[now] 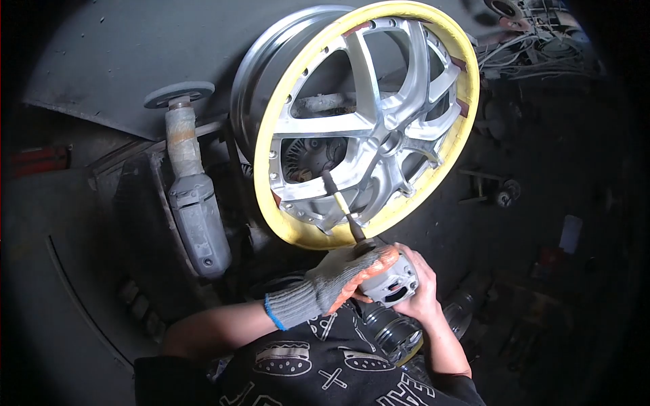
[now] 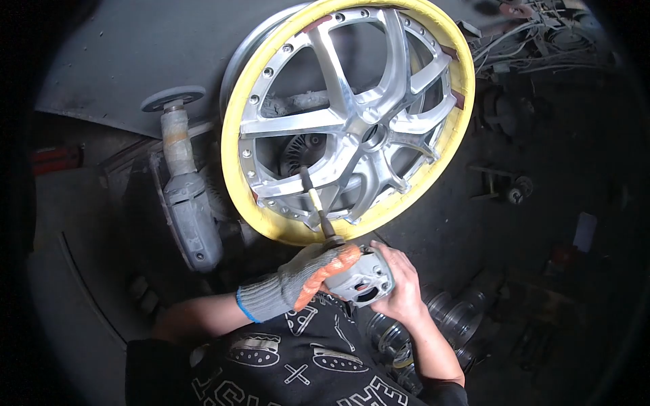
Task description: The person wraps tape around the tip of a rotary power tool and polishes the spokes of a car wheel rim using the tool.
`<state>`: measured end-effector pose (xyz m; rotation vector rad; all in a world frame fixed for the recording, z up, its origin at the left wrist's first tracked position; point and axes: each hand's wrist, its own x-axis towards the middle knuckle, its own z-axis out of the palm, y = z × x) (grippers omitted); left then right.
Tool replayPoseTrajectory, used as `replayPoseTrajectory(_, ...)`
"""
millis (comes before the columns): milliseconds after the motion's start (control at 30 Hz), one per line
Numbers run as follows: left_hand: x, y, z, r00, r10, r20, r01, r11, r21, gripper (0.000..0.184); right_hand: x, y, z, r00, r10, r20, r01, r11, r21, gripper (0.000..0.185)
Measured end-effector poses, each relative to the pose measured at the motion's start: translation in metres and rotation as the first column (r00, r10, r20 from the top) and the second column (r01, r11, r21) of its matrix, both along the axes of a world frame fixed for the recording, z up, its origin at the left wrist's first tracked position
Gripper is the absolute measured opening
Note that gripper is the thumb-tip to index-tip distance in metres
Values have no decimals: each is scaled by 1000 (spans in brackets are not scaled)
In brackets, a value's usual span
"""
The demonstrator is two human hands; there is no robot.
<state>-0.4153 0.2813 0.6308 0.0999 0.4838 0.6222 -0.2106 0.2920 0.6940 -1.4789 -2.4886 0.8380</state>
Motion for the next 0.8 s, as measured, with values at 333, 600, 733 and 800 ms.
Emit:
replayPoseTrajectory(333, -37, -45, -28, 983, 166, 83, -161, 985, -65, 39, -45, -30, -7, 999, 12, -30, -12, 1000, 13, 80)
replayPoseTrajectory(600, -41, -29, -9, 993, 115, 8, -114, 993, -33, 44, -43, -20, -6, 999, 45, -8, -45, 997, 64, 77)
replayPoseTrajectory(733, -13, -8, -8, 991, 119, 56, -122, 991, 52, 44, -25, 1, 7, 999, -33, -6, 34, 994, 101, 79)
replayPoseTrajectory(800, -2, 4, -9, 989, 115, 92, -125, 987, 102, 44, -13, 14, 9, 1000, -20, 19, 17, 993, 120, 76)
